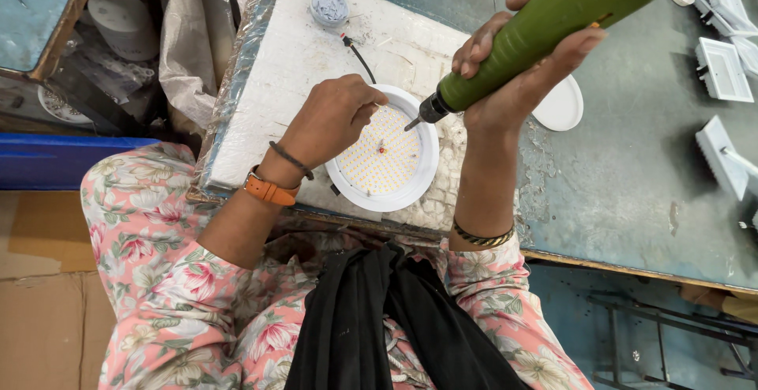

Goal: The person assembles a circular LED light fixture by securing components with a green power drill. They place the fixture on a work surface, drill screws into the base, and attach a wire connector to the back.

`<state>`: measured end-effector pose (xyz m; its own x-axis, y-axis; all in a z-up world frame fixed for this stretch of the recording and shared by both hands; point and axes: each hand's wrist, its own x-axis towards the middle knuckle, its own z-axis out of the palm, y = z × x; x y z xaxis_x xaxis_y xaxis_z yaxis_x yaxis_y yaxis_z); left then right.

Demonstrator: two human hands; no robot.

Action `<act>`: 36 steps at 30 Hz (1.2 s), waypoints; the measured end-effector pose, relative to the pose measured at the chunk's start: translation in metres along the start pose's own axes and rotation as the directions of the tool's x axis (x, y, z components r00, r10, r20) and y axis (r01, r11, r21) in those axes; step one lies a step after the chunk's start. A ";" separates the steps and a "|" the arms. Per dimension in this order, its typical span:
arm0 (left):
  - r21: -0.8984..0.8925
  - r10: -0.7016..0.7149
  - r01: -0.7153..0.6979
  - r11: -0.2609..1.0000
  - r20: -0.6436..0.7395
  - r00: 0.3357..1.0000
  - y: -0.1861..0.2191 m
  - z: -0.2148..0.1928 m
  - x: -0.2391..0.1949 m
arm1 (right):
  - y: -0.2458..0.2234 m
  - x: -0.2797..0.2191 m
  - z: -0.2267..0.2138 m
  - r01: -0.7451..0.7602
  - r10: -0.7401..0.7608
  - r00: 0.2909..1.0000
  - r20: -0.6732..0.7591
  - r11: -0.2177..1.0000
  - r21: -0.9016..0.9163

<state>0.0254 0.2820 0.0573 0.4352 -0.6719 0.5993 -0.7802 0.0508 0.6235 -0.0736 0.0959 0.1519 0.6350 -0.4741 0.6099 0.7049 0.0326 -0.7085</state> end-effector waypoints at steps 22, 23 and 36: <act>0.093 0.277 -0.284 0.954 0.076 0.958 -0.044 0.079 0.094 | -0.052 -0.005 -0.068 0.086 -0.110 0.991 -0.074 0.957 -0.278; 0.099 0.267 -0.271 0.957 0.055 0.962 -0.045 0.065 0.089 | -0.050 -0.005 -0.066 0.083 -0.107 0.991 -0.077 0.960 -0.267; 0.106 -0.008 0.013 0.994 -0.044 0.999 -0.007 -0.005 -0.012 | -0.003 0.001 0.004 -0.013 0.010 1.000 0.021 0.990 0.137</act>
<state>0.0280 0.2934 0.0485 0.4607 -0.6395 0.6155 -0.8177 -0.0361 0.5745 -0.0736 0.0987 0.1560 0.6486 -0.4553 0.6099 0.7333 0.1594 -0.6609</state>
